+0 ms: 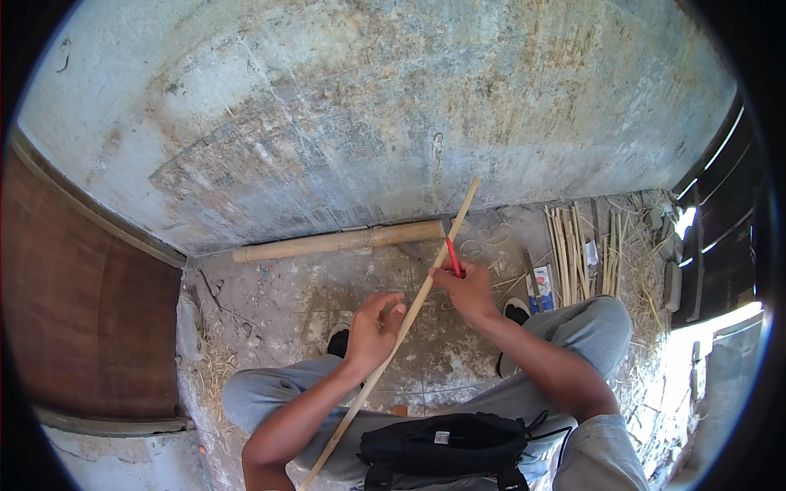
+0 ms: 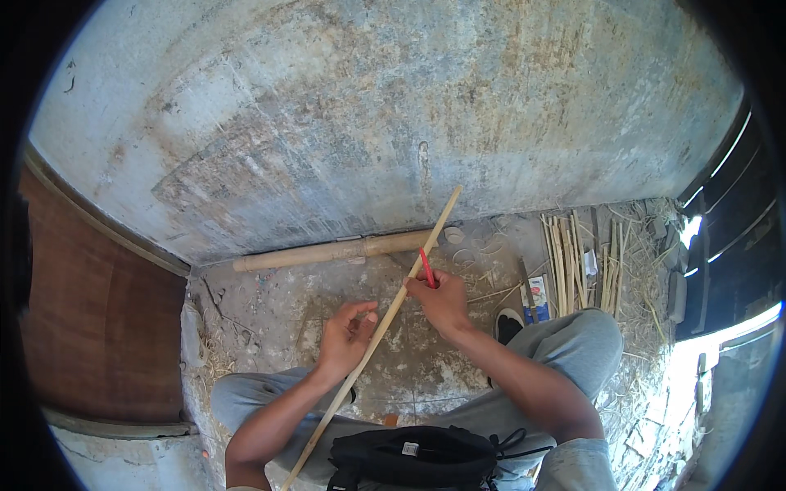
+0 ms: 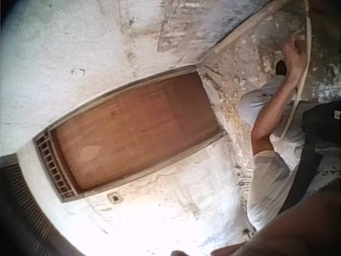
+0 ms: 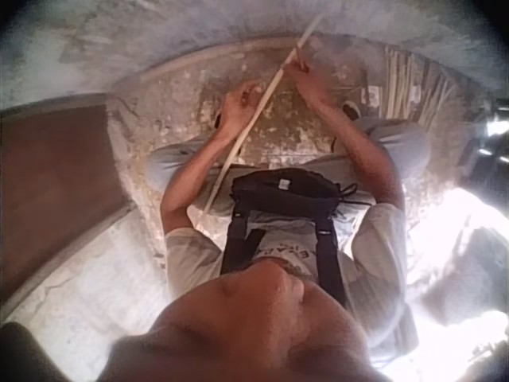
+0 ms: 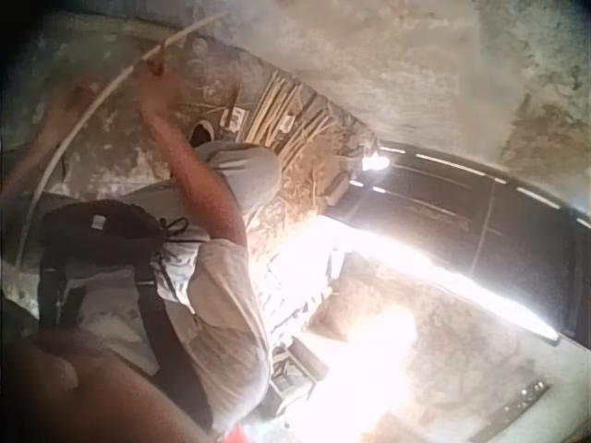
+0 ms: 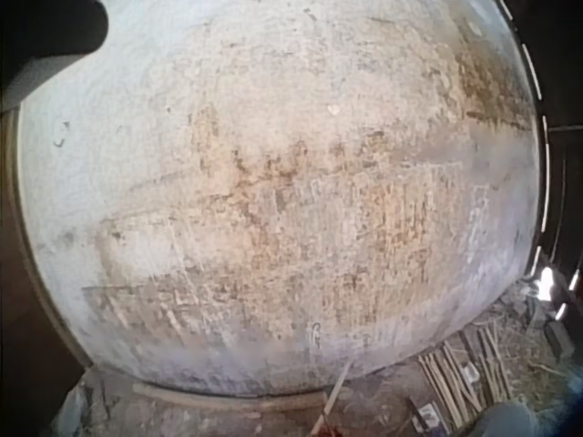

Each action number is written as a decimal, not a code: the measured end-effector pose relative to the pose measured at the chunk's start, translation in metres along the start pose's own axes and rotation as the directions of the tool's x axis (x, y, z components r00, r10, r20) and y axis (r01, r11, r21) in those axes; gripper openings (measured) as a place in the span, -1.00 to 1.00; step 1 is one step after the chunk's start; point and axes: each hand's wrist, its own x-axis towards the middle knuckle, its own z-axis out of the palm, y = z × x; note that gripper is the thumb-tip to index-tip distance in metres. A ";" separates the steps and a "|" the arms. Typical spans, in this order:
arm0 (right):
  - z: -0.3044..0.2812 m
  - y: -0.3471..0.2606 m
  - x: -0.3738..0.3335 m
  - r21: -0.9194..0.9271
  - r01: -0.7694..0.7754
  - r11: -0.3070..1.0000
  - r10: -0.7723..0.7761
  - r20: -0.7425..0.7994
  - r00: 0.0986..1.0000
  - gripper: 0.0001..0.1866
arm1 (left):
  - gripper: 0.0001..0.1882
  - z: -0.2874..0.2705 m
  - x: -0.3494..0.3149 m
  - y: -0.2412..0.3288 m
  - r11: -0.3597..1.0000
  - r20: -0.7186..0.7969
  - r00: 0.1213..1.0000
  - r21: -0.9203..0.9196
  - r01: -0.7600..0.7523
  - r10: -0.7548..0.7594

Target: The person shaves a thin strip of bamboo using a small red-handled blade held in their right hand, while holding the strip with their left hand.

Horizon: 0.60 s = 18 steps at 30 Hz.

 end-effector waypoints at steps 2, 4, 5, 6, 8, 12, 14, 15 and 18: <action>0.001 -0.001 -0.001 0.014 -0.005 1.000 0.005 0.004 1.000 -0.73 | -0.71 0.002 0.001 -0.004 0.982 -0.057 0.981 0.018 -0.186 0.187; 0.000 -0.003 -0.002 0.027 -0.010 1.000 0.010 0.008 1.000 -0.74 | -0.69 0.000 0.000 -0.003 0.992 -0.028 0.992 0.017 -0.122 0.122; 0.000 -0.005 -0.003 0.026 -0.025 0.999 0.024 0.022 0.999 -0.74 | -0.67 -0.002 -0.001 -0.001 0.998 -0.002 0.998 0.019 -0.057 0.057; 0.001 -0.007 -0.003 0.024 -0.039 0.999 0.038 0.037 0.999 -0.75 | -0.67 -0.002 0.000 -0.005 0.998 -0.006 0.998 0.020 -0.059 0.059; 0.001 -0.005 -0.002 0.019 -0.024 1.000 0.023 0.054 0.998 -0.76 | -0.60 -0.002 0.002 -0.010 0.979 0.184 0.978 -0.156 0.130 -0.100; 0.002 -0.008 -0.005 -0.004 -0.026 1.000 0.026 0.076 0.997 -0.78 | -0.56 -0.002 0.000 0.000 0.911 0.279 0.934 -0.282 0.300 -0.221; 0.002 -0.007 -0.004 -0.031 0.006 1.000 -0.003 0.082 0.997 -0.76 | -0.62 0.002 0.000 0.003 0.867 0.267 0.930 -0.364 0.340 -0.253; 0.001 -0.008 -0.004 -0.057 0.036 0.998 -0.031 0.086 0.996 -0.73 | -0.62 0.000 0.001 0.005 0.867 0.268 0.930 -0.365 0.338 -0.250; -0.005 -0.025 -0.003 -0.292 0.014 0.956 0.034 0.159 0.987 -0.62 | -0.69 -0.008 0.000 0.014 0.806 0.416 0.860 -0.374 0.459 -0.296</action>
